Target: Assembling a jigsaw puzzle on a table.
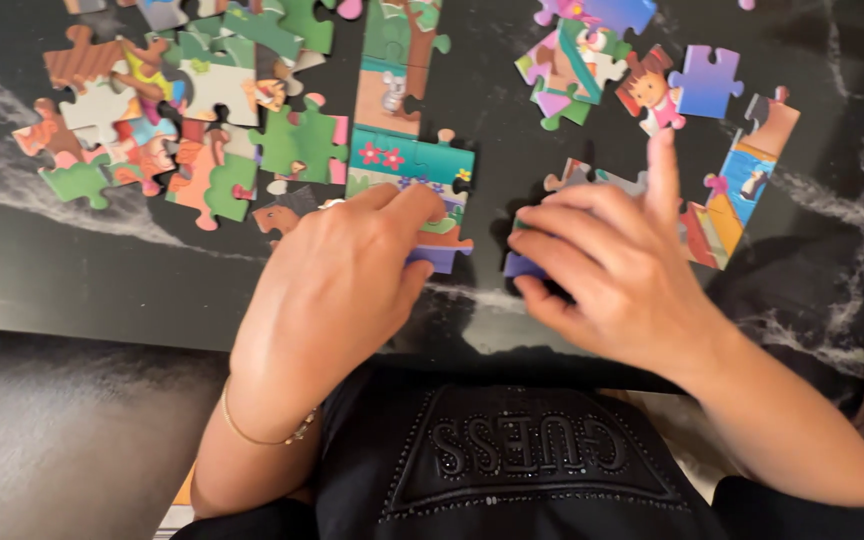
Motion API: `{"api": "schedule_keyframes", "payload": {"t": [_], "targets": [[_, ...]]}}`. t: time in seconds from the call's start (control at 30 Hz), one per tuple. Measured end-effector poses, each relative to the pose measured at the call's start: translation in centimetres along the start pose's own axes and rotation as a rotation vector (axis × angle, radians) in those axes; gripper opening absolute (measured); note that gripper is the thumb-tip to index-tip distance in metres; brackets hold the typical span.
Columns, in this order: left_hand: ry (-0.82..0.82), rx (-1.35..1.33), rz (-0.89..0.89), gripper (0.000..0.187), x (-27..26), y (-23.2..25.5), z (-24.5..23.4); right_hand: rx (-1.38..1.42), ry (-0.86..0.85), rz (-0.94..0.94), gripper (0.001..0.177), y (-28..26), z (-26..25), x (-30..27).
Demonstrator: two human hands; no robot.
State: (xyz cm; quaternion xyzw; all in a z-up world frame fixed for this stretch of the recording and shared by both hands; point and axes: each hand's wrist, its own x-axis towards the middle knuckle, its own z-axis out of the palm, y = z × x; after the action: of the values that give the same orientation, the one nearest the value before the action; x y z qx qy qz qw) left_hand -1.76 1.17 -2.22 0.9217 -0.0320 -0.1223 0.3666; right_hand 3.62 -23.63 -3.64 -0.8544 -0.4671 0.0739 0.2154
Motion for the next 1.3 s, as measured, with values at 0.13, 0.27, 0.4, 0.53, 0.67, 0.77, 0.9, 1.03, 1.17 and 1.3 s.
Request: {"api": "schedule_keyframes", "payload": {"t": [0.13,0.27,0.4,0.53,0.67,0.77,0.9,1.03,1.17,1.3], "targets": [[0.021,-0.054,0.018,0.029,0.0,-0.3,-0.2,0.049,-0.008,-0.014,0.03,-1.8,1.1,1.5],[0.0,-0.084,0.001,0.029,0.0,-0.5,0.0,-0.002,-0.053,-0.006,0.025,-2.5,1.5,2.2],[0.026,-0.039,0.025,0.027,0.1,-0.5,0.6,-0.016,-0.063,0.005,0.018,-2.8,1.7,2.5],[-0.006,0.079,-0.028,0.023,0.2,-0.2,0.8,-0.037,-0.076,0.002,0.015,-2.9,1.7,2.2],[0.03,0.045,-0.001,0.024,0.5,-0.2,0.9,-0.075,-0.085,0.01,0.015,-2.9,1.8,1.8],[0.011,0.063,-0.012,0.025,0.6,0.0,0.9,-0.057,-0.085,0.003,0.015,-3.0,2.0,1.8],[0.003,0.061,-0.007,0.029,1.0,0.3,0.9,-0.038,-0.076,-0.004,0.016,-2.8,1.7,1.7],[0.003,0.046,-0.004,0.033,1.4,1.2,0.8,-0.054,-0.06,0.0,0.02,-1.6,-0.8,0.6],[-0.049,0.122,-0.073,0.032,1.3,2.2,0.7,-0.001,0.122,0.232,0.036,1.0,-5.0,-3.5],[-0.125,0.205,-0.17,0.037,1.0,2.7,1.3,-0.023,0.176,0.392,0.043,2.9,-6.0,-6.9]]}}
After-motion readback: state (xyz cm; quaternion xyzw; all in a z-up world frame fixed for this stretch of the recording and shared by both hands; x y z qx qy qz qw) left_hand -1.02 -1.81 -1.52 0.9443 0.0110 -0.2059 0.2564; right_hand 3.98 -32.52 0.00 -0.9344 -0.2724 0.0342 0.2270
